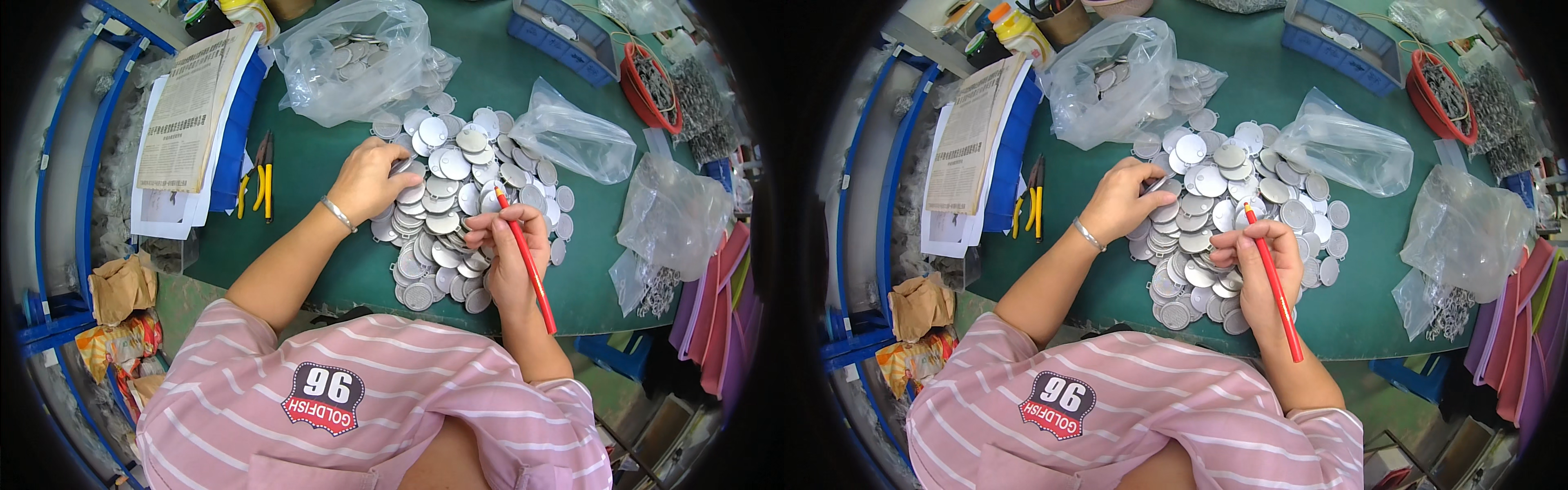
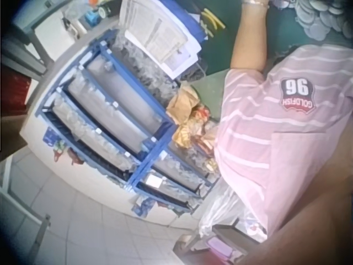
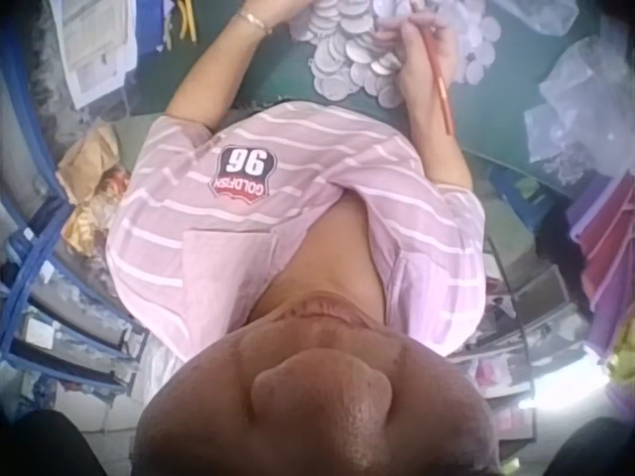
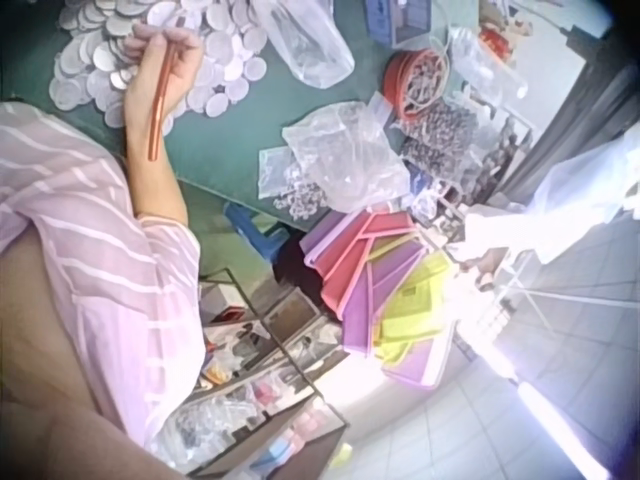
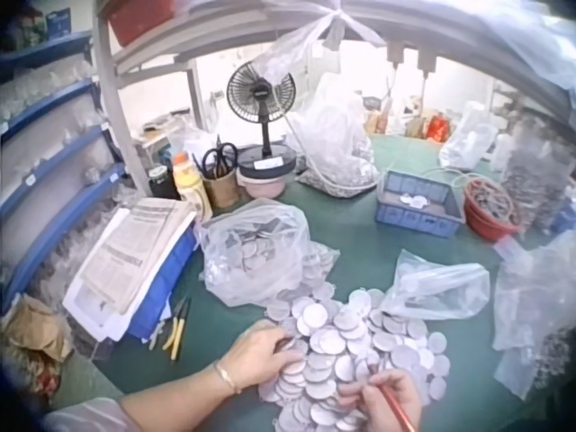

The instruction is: The person cleans a pile of metal discs using a red tool to scrape or wipe their edges and surfaces by hand.

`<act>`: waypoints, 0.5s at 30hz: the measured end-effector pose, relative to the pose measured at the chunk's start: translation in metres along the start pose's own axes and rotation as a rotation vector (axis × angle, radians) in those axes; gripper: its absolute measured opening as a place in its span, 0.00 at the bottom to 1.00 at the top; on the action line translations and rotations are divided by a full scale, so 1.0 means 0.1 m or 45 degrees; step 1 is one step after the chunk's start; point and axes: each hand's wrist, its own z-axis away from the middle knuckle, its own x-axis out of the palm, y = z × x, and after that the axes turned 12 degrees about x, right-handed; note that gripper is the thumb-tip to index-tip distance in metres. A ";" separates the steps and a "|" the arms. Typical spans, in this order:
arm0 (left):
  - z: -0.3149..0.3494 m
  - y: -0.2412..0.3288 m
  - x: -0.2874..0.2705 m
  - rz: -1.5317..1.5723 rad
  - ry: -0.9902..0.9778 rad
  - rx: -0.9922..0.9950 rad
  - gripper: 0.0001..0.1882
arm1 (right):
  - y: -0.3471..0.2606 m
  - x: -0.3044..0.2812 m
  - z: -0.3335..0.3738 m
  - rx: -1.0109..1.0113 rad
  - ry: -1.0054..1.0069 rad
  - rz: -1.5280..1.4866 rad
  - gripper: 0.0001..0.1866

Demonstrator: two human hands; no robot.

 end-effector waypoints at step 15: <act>0.35 0.59 0.16 1.208 0.206 0.077 0.20 | -0.05 0.07 -0.10 0.062 0.009 -0.072 0.10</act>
